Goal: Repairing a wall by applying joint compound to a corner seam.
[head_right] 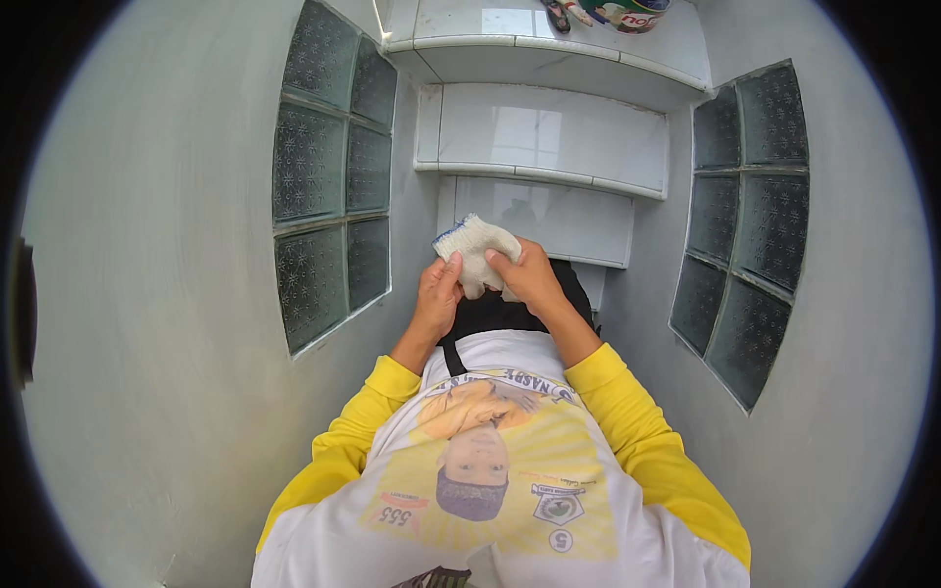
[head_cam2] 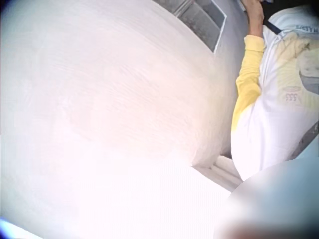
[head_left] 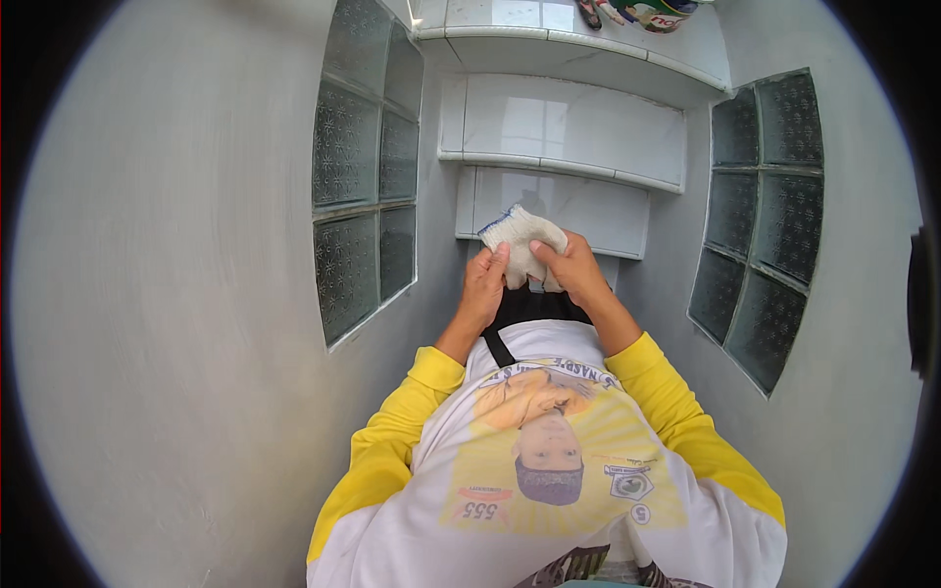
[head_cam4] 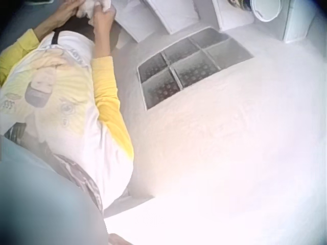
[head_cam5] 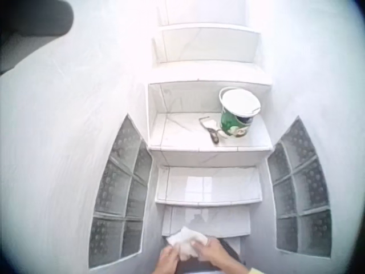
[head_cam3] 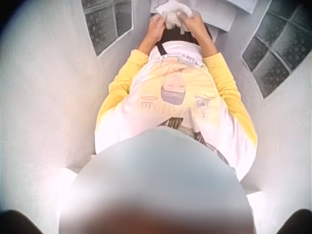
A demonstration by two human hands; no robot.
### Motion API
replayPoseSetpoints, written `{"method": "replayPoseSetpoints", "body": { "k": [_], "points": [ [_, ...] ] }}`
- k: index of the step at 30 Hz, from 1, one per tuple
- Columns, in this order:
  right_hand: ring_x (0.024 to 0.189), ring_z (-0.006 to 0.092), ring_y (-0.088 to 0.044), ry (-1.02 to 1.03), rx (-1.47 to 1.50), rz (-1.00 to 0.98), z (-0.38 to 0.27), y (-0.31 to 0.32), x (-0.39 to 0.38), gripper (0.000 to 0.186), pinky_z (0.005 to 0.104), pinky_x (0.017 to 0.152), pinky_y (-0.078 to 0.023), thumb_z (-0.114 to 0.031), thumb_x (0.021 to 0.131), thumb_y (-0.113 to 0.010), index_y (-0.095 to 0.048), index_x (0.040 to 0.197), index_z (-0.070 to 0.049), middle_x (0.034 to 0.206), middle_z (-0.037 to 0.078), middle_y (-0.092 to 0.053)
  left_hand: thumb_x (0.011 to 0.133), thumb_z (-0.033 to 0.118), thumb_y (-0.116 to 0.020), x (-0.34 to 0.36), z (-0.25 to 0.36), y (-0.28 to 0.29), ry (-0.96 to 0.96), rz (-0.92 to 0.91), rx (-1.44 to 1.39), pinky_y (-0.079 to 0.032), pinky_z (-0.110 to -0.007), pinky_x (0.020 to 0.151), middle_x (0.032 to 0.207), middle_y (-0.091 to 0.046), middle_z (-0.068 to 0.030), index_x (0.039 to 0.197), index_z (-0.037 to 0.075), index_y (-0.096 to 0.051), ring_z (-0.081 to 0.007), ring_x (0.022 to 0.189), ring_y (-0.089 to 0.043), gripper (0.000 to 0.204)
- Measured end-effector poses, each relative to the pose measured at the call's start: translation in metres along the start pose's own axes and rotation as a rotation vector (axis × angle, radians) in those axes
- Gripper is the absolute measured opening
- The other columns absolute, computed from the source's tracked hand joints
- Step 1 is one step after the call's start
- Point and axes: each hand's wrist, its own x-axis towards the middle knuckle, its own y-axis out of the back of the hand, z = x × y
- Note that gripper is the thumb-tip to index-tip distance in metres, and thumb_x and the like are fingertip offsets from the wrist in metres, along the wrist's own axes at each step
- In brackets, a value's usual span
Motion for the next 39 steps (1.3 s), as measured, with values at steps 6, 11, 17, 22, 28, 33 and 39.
{"method": "replayPoseSetpoints", "body": {
  "k": [6, 11, 17, 22, 28, 33, 39],
  "points": [
    [0.118, 0.0273, -0.058, 0.431, -0.547, 0.512, 0.040, -0.002, 0.018, 0.043, 0.0400, 0.098, -0.045, -0.029, 0.097, -0.061, -0.056, 0.132, -0.003, 0.130, 0.014, -0.060, 0.104, 0.018, -0.049, 0.001, 0.024, -0.008, -0.211, 0.131, 0.521, -0.052, -0.034, 0.089, 0.112, -0.069, -0.0102, 0.127, 0.001, -0.060, -0.0198, 0.094, -0.067, 0.031],
    [0.130, 0.0314, -0.050, -0.128, 1.183, -0.153, 0.008, -0.016, 0.019, 0.060, 0.0472, 0.113, -0.034, -0.051, 0.104, -0.034, -0.049, 0.140, -0.006, 0.140, 0.016, -0.053, 0.087, 0.000, -0.062, -0.007, 0.060, -0.037, -0.695, -0.220, 1.560, -0.044, -0.048, 0.105, 0.140, -0.053, -0.0228, 0.132, 0.001, -0.058, -0.0483, 0.125, -0.051, 0.046],
    [0.131, 0.0354, -0.050, -0.081, 1.376, -0.358, 0.013, -0.006, 0.023, 0.064, 0.0502, 0.114, -0.034, -0.055, 0.101, -0.039, -0.053, 0.135, -0.003, 0.139, 0.018, -0.056, 0.077, -0.002, -0.061, -0.016, 0.055, -0.007, -0.753, -0.072, 1.081, -0.037, -0.045, 0.111, 0.140, -0.054, -0.0220, 0.116, -0.001, -0.066, -0.0419, 0.132, -0.049, 0.039],
    [0.124, 0.0323, -0.057, -0.069, 1.252, -0.370, 0.012, -0.007, 0.022, 0.052, 0.0463, 0.110, -0.040, -0.037, 0.098, -0.055, -0.052, 0.135, 0.000, 0.133, 0.018, -0.059, 0.090, 0.008, -0.062, -0.012, 0.051, 0.000, -0.672, 0.139, 1.050, -0.039, -0.043, 0.108, 0.138, -0.056, -0.0205, 0.131, 0.001, -0.058, -0.0350, 0.131, -0.051, 0.042],
    [0.123, 0.0305, -0.058, -0.133, 1.155, -0.296, 0.028, -0.001, 0.023, 0.042, 0.0436, 0.111, -0.042, -0.018, 0.097, -0.055, -0.051, 0.134, 0.002, 0.132, 0.017, -0.060, 0.098, 0.024, -0.062, -0.006, 0.028, 0.015, -0.462, -0.023, 1.032, -0.040, -0.038, 0.107, 0.139, -0.055, -0.0232, 0.146, -0.003, -0.041, -0.0339, 0.131, -0.051, 0.059],
    [0.127, 0.0335, -0.054, -0.118, 1.248, -0.182, 0.017, 0.013, 0.015, 0.047, 0.0478, 0.113, -0.038, -0.023, 0.097, -0.054, -0.049, 0.136, 0.002, 0.134, 0.018, -0.058, 0.098, 0.030, -0.058, -0.008, 0.005, 0.063, -0.137, -0.071, 1.355, -0.039, -0.042, 0.109, 0.139, -0.053, -0.0275, 0.134, -0.004, -0.056, -0.0420, 0.129, -0.051, 0.049],
    [0.128, 0.0341, -0.054, -0.062, 1.277, -0.114, 0.019, 0.014, 0.023, 0.046, 0.0491, 0.113, -0.037, -0.024, 0.097, -0.053, -0.050, 0.136, 0.001, 0.135, 0.018, -0.058, 0.096, 0.029, -0.058, -0.018, 0.007, 0.079, 0.352, -0.173, 1.402, -0.048, -0.041, 0.099, 0.120, -0.066, -0.0259, 0.123, 0.000, -0.066, -0.0399, 0.113, -0.063, 0.040]
  ]
}}
